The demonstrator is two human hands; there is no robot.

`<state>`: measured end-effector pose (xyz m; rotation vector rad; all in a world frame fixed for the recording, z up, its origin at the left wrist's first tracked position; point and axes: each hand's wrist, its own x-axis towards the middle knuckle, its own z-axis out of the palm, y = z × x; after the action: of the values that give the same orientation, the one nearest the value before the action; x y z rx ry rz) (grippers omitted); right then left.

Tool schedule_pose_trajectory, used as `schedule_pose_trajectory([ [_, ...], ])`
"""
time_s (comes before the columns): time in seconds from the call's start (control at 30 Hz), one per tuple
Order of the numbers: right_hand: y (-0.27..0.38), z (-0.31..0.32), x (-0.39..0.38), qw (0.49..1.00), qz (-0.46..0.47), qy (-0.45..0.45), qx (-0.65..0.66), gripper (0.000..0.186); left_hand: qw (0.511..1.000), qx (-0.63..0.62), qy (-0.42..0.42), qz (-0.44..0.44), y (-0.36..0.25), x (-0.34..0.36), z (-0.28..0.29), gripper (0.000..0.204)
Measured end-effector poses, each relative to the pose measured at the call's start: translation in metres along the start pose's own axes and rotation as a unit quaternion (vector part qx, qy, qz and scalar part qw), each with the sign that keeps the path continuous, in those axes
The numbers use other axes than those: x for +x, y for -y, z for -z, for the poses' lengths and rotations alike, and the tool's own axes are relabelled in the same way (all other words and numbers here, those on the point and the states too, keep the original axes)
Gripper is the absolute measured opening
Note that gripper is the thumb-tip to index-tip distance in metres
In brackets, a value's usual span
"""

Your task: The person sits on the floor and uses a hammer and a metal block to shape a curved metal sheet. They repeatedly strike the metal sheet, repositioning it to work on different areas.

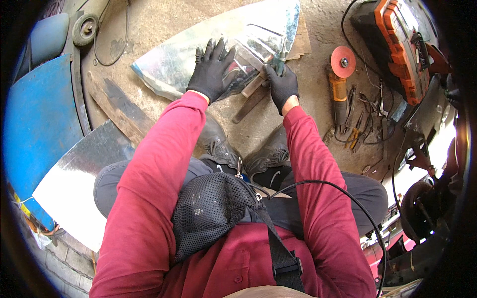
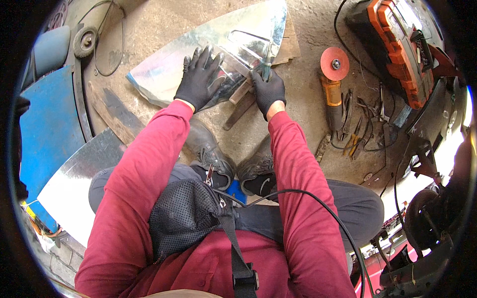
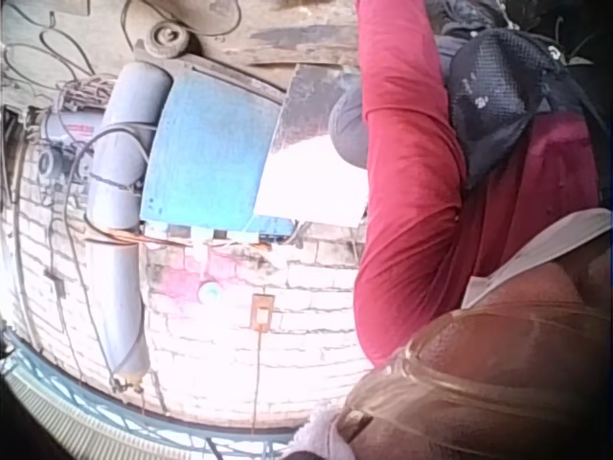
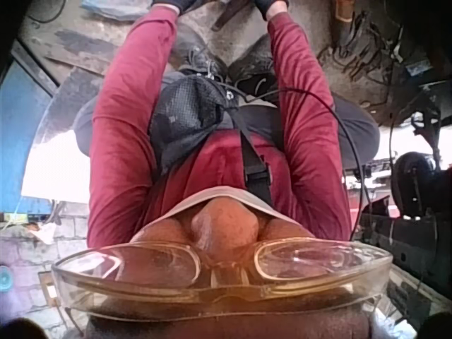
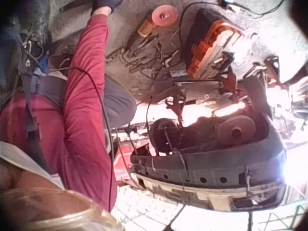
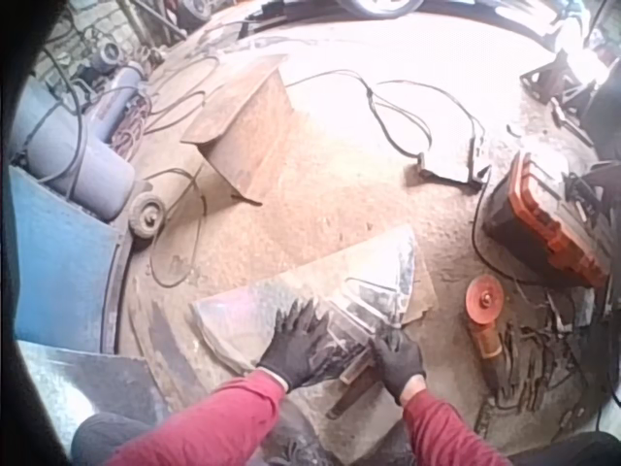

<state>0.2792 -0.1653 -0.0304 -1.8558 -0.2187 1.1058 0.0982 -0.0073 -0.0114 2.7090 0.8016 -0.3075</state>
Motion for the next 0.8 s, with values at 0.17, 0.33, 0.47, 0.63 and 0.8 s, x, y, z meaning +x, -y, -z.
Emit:
schedule_pose_trajectory([
  [0.17, -0.0064, 0.0014, 0.0030, 0.999, 0.017, -0.006, -0.026, 0.028, 1.000, -0.003, -0.005, -0.002, -0.0007, 0.0003, -0.0004, 0.070],
  [0.33, -0.0012, 0.0014, 0.0015, 0.999, 0.008, -0.009, -0.040, 0.030, 1.000, -0.008, -0.002, -0.002, -0.0011, 0.0002, 0.0000, 0.068],
  [0.47, -0.0054, 0.0020, 0.0036, 0.999, 0.019, -0.005, -0.036, 0.031, 1.000, -0.011, -0.007, -0.008, -0.0012, 0.0000, 0.0011, 0.067],
  [0.63, -0.0043, 0.0021, 0.0032, 0.999, 0.007, -0.001, -0.037, 0.031, 1.000, -0.004, -0.013, -0.012, -0.0003, -0.0005, -0.0007, 0.067],
  [0.8, -0.0063, 0.0026, 0.0043, 0.999, 0.006, -0.006, -0.039, 0.032, 1.000, 0.009, -0.007, -0.014, -0.0020, 0.0013, 0.0020, 0.066],
])
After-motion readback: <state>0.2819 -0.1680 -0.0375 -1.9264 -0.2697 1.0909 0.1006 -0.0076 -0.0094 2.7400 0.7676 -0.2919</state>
